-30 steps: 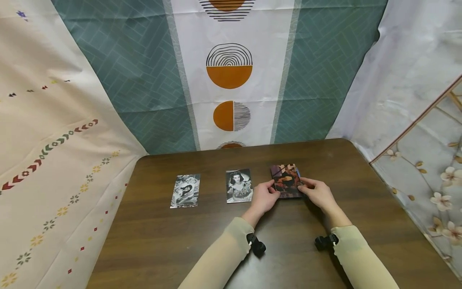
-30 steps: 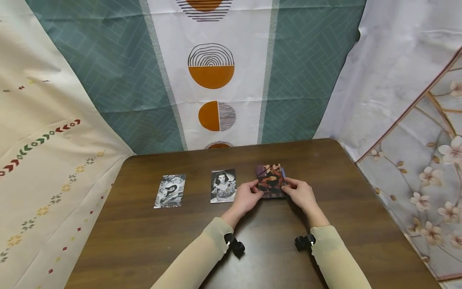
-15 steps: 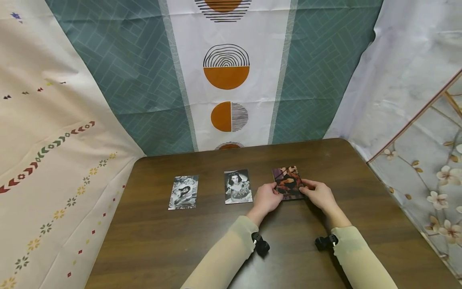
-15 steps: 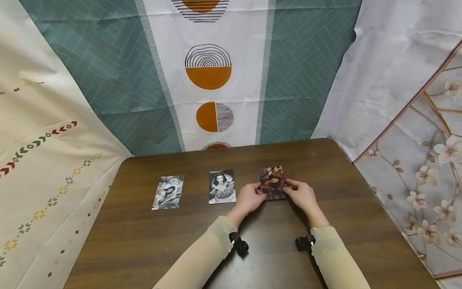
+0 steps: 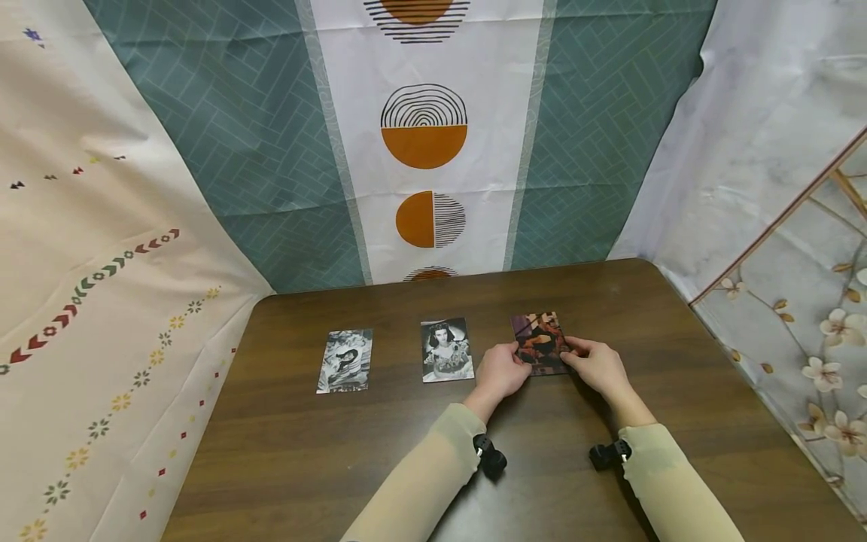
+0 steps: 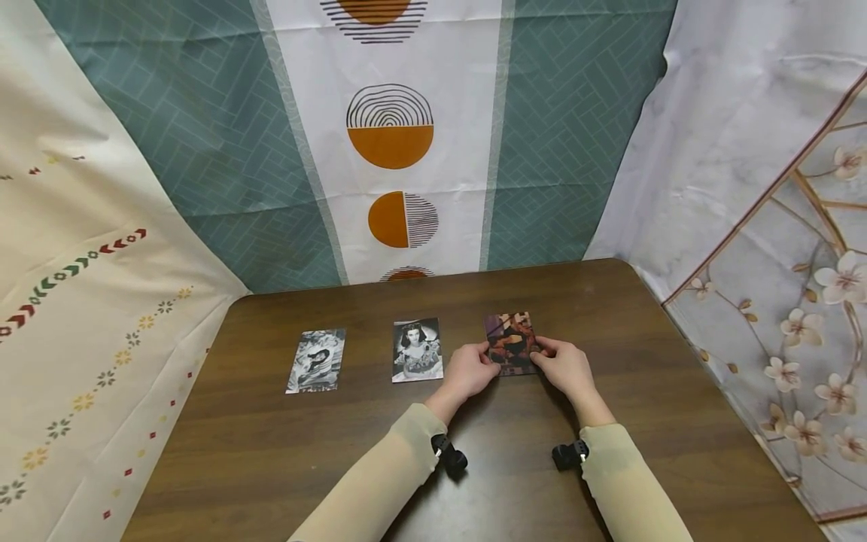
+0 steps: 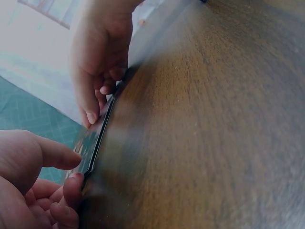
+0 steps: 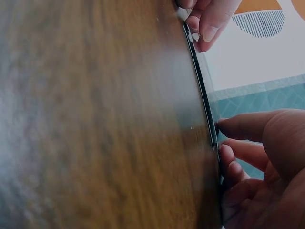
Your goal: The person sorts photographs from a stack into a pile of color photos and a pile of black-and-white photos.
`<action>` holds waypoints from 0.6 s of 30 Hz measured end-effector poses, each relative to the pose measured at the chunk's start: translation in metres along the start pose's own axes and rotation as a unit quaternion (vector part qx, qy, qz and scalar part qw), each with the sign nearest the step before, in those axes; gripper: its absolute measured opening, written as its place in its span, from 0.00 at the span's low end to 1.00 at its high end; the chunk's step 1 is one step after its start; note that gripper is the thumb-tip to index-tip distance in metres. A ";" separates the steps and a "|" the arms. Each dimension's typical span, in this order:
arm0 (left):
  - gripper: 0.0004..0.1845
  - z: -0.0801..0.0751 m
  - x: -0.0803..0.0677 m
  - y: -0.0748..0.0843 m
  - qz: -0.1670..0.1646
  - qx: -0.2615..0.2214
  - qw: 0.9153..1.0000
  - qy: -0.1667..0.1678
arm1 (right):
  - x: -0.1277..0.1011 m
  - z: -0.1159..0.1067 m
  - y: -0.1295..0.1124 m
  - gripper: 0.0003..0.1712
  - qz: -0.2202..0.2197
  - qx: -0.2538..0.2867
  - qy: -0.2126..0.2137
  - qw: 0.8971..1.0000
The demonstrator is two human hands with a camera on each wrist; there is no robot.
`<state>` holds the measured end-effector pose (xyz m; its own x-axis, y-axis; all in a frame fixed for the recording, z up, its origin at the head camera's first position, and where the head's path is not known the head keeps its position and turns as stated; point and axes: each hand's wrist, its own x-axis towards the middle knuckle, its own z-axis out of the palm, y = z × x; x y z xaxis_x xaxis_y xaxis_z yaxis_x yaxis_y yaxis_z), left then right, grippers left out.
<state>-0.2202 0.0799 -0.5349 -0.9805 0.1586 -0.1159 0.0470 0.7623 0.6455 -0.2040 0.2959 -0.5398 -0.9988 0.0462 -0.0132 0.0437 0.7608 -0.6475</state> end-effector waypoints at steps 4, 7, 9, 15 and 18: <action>0.30 -0.001 0.000 0.000 0.001 0.001 1.000 0.001 | 0.001 0.001 0.000 0.28 -0.001 -0.006 0.000 1.000; 0.30 -0.001 0.000 0.000 0.004 0.002 1.000 0.002 | 0.002 0.001 0.001 0.28 -0.002 -0.010 -0.002 1.000; 0.30 -0.001 0.000 0.000 0.005 0.003 1.000 0.003 | 0.002 0.001 0.001 0.28 -0.001 -0.013 -0.003 1.000; 0.30 -0.001 0.000 -0.001 0.007 0.004 1.000 0.001 | 0.001 0.001 0.000 0.28 0.000 -0.012 -0.004 1.000; 0.30 -0.001 0.000 -0.001 0.007 0.002 1.000 -0.001 | 0.001 0.001 0.000 0.28 -0.001 -0.012 -0.004 1.000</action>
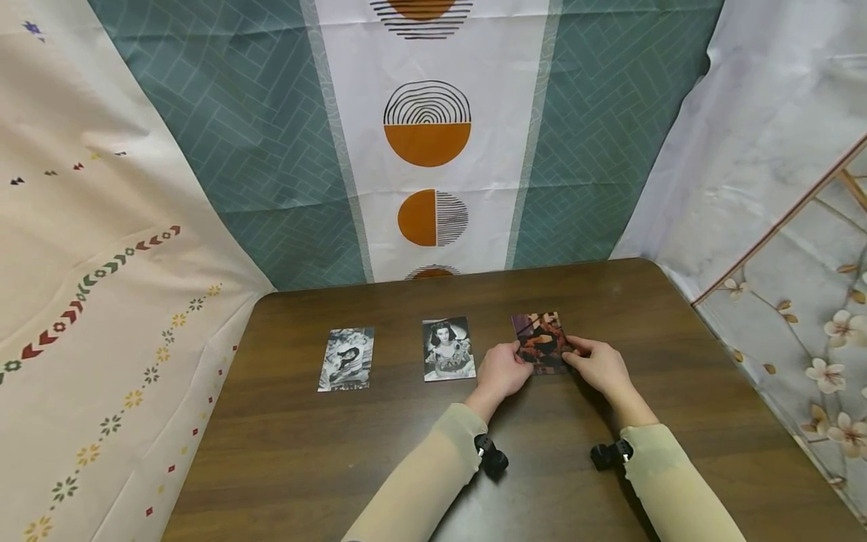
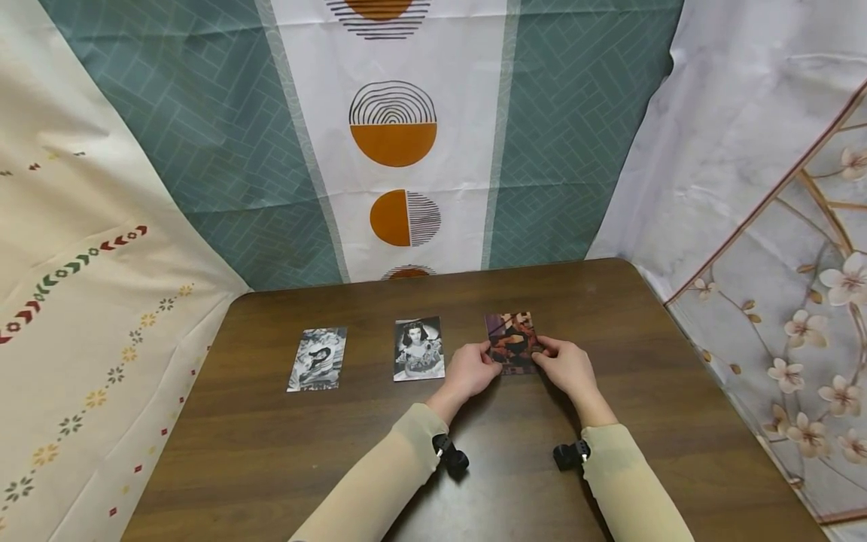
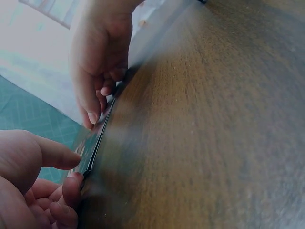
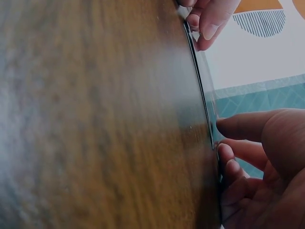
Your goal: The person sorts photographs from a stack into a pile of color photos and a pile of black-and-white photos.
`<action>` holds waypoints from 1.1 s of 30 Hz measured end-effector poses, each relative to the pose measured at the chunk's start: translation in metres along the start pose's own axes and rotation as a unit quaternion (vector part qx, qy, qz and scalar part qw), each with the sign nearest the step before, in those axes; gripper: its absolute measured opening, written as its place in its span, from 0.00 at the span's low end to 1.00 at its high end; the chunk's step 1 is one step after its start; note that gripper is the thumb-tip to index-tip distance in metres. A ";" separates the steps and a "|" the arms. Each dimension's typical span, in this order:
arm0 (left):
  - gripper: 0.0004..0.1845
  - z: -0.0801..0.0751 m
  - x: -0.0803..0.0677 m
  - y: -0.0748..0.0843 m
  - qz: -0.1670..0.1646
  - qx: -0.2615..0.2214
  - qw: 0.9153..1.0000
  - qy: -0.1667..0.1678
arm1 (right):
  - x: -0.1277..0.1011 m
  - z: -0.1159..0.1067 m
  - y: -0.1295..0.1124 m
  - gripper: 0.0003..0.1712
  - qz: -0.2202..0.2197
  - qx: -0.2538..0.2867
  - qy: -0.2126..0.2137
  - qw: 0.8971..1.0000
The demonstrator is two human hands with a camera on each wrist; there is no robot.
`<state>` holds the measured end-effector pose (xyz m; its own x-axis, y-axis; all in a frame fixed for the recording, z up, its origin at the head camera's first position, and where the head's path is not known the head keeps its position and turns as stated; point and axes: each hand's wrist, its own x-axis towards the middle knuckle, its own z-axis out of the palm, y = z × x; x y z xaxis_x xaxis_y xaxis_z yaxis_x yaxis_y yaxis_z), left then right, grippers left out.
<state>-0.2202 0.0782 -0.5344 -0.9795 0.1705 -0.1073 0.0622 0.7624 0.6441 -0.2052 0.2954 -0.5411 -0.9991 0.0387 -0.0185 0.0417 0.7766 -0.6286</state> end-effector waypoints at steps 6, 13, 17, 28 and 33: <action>0.30 -0.001 -0.002 -0.001 0.002 -0.009 1.000 -0.001 | 0.000 0.000 0.000 0.29 0.001 -0.004 -0.007 1.000; 0.29 -0.001 -0.003 -0.003 0.013 -0.016 1.000 0.002 | -0.001 -0.002 0.000 0.29 0.003 -0.004 -0.011 1.000; 0.29 -0.001 -0.003 -0.003 0.017 -0.022 1.000 -0.002 | -0.001 -0.003 -0.001 0.29 0.008 -0.001 -0.012 1.000; 0.29 -0.002 -0.004 -0.005 0.017 -0.040 0.999 -0.010 | -0.001 -0.003 -0.004 0.30 0.017 0.004 -0.020 1.000; 0.28 -0.002 -0.003 -0.009 0.030 -0.066 0.997 -0.012 | 0.000 -0.004 -0.005 0.30 0.020 0.004 -0.022 1.000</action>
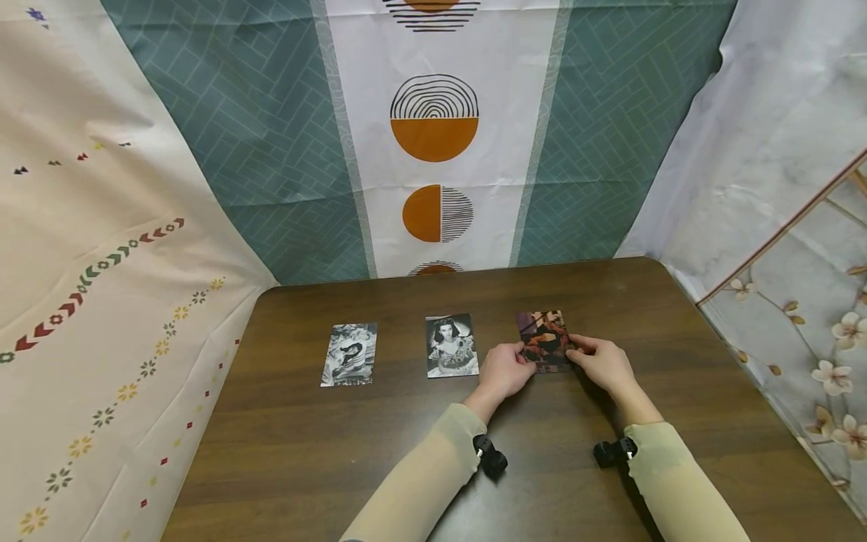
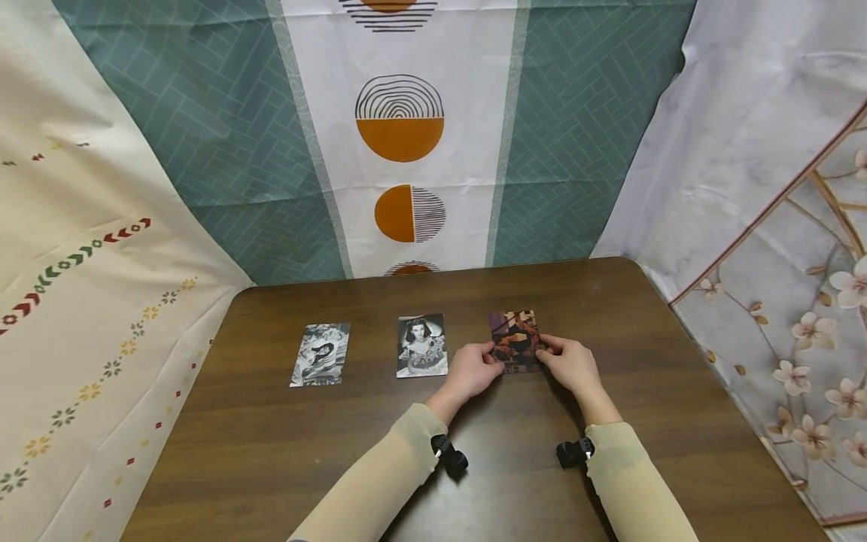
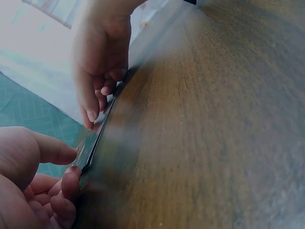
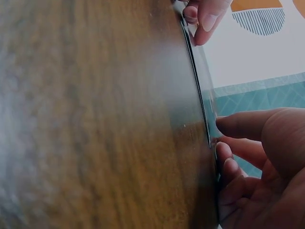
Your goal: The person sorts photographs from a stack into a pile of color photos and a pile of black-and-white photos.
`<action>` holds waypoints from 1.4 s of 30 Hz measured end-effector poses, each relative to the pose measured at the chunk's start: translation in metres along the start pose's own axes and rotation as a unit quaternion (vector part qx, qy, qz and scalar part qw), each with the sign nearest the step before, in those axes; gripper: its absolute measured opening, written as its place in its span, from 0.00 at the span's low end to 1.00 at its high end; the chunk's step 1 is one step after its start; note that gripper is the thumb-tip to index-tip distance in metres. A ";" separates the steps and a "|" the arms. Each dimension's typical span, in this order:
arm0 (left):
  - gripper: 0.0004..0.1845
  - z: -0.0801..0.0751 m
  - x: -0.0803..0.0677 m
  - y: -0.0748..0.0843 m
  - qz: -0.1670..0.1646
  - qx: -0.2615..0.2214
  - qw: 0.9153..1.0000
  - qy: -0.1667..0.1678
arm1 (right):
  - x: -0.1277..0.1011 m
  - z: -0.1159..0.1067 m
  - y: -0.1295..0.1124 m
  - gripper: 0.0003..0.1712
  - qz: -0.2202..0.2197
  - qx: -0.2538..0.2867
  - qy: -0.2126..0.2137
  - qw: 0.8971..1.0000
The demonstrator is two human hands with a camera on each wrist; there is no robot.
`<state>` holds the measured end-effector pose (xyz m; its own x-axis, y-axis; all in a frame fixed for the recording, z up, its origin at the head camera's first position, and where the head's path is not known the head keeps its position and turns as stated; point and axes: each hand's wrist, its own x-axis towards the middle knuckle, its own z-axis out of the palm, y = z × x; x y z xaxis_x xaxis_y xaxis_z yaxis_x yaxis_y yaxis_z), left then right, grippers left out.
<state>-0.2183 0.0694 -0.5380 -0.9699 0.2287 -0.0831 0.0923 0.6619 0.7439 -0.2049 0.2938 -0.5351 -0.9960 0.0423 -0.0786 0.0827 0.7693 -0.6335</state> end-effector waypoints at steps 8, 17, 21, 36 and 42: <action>0.29 -0.010 -0.002 -0.008 0.027 -0.076 0.997 -0.004 | 0.002 0.000 0.000 0.31 0.008 0.018 0.004 1.000; 0.28 -0.029 -0.005 -0.015 0.045 -0.107 0.993 0.010 | 0.006 0.007 -0.011 0.30 0.001 0.034 0.026 0.999; 0.27 -0.038 -0.008 -0.021 0.050 -0.126 0.991 0.013 | 0.007 0.015 -0.021 0.29 -0.004 0.043 0.034 0.998; 0.26 -0.085 -0.025 -0.063 0.037 -0.135 0.988 0.059 | 0.011 0.054 -0.065 0.24 -0.064 0.070 0.029 0.995; 0.26 -0.103 -0.033 -0.089 0.009 -0.133 0.987 0.092 | 0.012 0.074 -0.088 0.25 -0.080 0.087 0.005 0.993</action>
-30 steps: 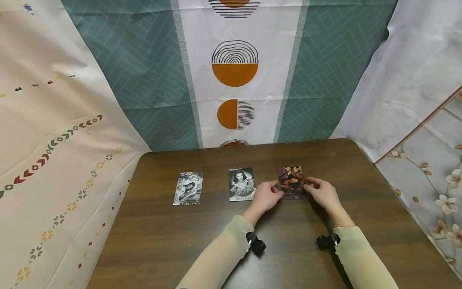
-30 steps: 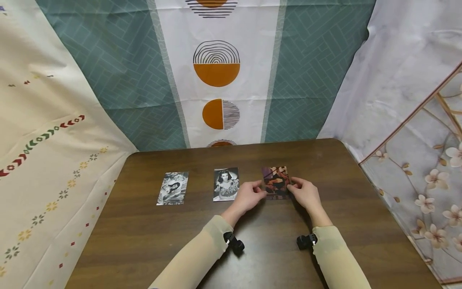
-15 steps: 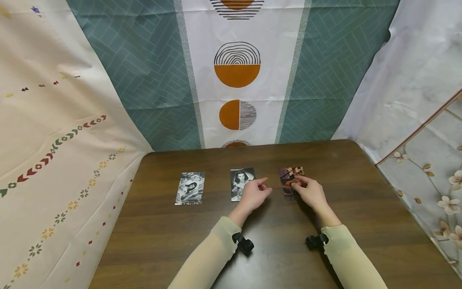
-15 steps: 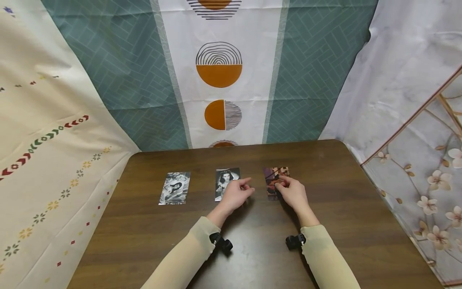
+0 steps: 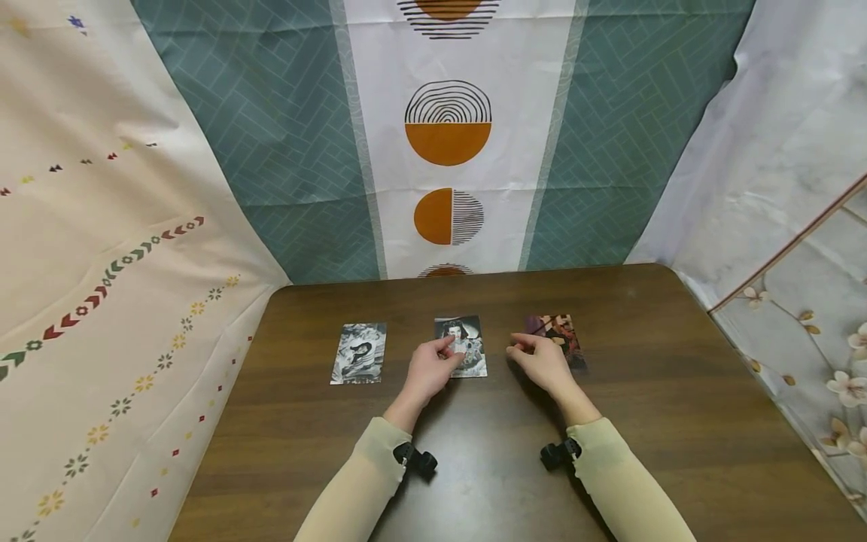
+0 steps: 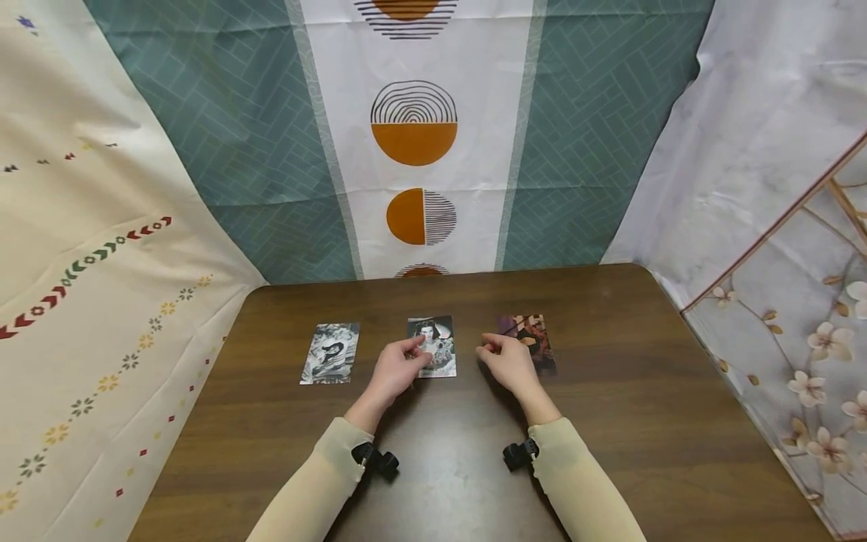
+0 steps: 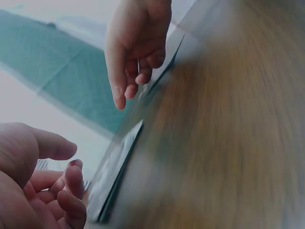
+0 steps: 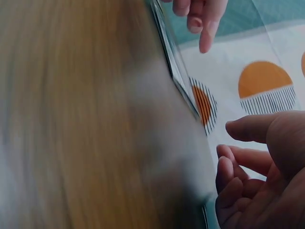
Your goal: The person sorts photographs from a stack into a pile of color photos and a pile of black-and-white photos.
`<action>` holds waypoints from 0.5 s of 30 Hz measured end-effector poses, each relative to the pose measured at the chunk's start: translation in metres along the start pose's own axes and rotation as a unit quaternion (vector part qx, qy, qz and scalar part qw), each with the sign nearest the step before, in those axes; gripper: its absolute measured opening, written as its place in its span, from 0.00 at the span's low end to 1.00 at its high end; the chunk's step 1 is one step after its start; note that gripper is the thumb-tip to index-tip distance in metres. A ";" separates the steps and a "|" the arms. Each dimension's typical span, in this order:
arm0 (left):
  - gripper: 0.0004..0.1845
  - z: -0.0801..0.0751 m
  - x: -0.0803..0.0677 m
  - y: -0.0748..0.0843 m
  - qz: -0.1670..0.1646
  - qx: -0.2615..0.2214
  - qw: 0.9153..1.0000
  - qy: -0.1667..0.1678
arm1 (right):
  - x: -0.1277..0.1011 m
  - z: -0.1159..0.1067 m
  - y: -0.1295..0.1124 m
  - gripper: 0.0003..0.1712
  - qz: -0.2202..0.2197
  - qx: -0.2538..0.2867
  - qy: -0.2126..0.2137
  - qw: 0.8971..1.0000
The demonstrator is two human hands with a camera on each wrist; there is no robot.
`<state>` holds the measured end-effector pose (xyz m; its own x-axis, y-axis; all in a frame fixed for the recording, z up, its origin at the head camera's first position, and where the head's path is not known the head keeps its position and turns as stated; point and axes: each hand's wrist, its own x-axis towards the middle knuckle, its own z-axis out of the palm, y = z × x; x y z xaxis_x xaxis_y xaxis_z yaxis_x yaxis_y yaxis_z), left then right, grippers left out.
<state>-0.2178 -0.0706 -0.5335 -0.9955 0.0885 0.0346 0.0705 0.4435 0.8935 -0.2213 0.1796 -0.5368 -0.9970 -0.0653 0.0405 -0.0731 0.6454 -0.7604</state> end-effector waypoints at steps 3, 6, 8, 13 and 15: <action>0.27 -0.009 -0.002 -0.008 -0.018 -0.005 1.000 0.020 | 0.002 0.012 -0.008 0.25 -0.003 0.002 -0.011 1.000; 0.28 -0.016 -0.004 -0.014 -0.034 -0.016 0.999 0.036 | 0.003 0.023 -0.017 0.24 -0.007 0.007 -0.024 1.000; 0.28 -0.019 -0.005 -0.017 -0.043 -0.021 0.998 0.042 | 0.003 0.028 -0.021 0.25 -0.006 0.013 -0.029 0.999; 0.28 -0.025 -0.005 -0.024 -0.050 -0.017 0.998 0.039 | 0.001 0.038 -0.028 0.24 0.011 0.024 -0.017 1.000; 0.28 -0.026 -0.005 -0.026 -0.051 -0.010 0.998 0.034 | 0.001 0.040 -0.029 0.24 0.015 0.020 -0.016 1.000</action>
<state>-0.2163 -0.1061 -0.5451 -0.9995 -0.0176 -0.0264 -0.0314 0.4291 0.9027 -0.2188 0.1300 -0.5408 -0.9975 -0.0706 -0.0033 -0.0411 0.6169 -0.7860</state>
